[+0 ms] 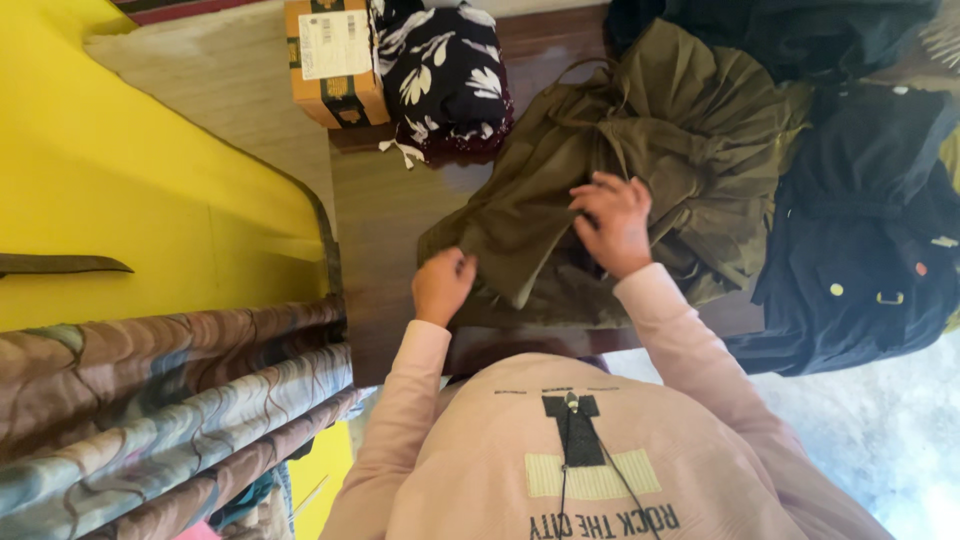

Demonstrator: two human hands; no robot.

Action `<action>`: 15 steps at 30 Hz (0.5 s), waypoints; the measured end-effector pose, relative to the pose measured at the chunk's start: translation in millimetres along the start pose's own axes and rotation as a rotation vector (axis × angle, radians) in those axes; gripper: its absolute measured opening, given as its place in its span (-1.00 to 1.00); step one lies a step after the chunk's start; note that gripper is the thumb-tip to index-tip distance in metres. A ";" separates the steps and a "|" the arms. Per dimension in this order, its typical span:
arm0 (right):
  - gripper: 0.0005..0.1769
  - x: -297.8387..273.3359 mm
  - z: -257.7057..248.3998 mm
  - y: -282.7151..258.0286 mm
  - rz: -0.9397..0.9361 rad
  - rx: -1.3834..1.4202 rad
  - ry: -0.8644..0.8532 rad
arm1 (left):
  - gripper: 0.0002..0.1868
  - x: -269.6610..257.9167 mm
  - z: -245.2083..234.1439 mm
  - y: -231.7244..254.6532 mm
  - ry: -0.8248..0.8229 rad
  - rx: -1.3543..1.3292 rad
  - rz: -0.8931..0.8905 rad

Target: The person folds a black floral top, an olive green jacket, and a dark blue jacket on a wooden table. They smooth and align each item, fold sleeves and sides, then stack the folded garments.

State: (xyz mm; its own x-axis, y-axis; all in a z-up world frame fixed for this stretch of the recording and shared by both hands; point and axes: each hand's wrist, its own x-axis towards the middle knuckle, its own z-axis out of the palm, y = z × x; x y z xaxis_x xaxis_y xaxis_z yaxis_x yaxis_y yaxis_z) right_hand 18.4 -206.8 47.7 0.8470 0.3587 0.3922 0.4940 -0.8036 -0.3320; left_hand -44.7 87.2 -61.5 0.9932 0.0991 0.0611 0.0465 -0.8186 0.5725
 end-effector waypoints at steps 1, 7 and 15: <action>-0.77 0.3 -10.0 6.3 -0.010 0.118 0.043 | -0.60 7.0 3.4 -8.4 0.015 -0.392 -0.156; -0.59 -27.6 -24.3 3.7 -0.030 0.508 -0.273 | -0.67 30.6 -34.4 -33.9 0.204 -0.976 -0.585; -0.36 -73.7 26.2 54.6 0.394 -0.088 -0.049 | -0.42 -0.1 -30.8 92.9 0.032 -0.025 0.514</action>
State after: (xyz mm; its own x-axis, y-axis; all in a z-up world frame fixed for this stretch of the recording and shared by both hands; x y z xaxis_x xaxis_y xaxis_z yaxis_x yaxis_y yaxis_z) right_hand -11.9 -264.8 -21.8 0.9776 0.0359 0.2076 0.1130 -0.9210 -0.3728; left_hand -43.7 28.6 16.9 0.8835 -0.2948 0.3640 -0.4494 -0.7525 0.4814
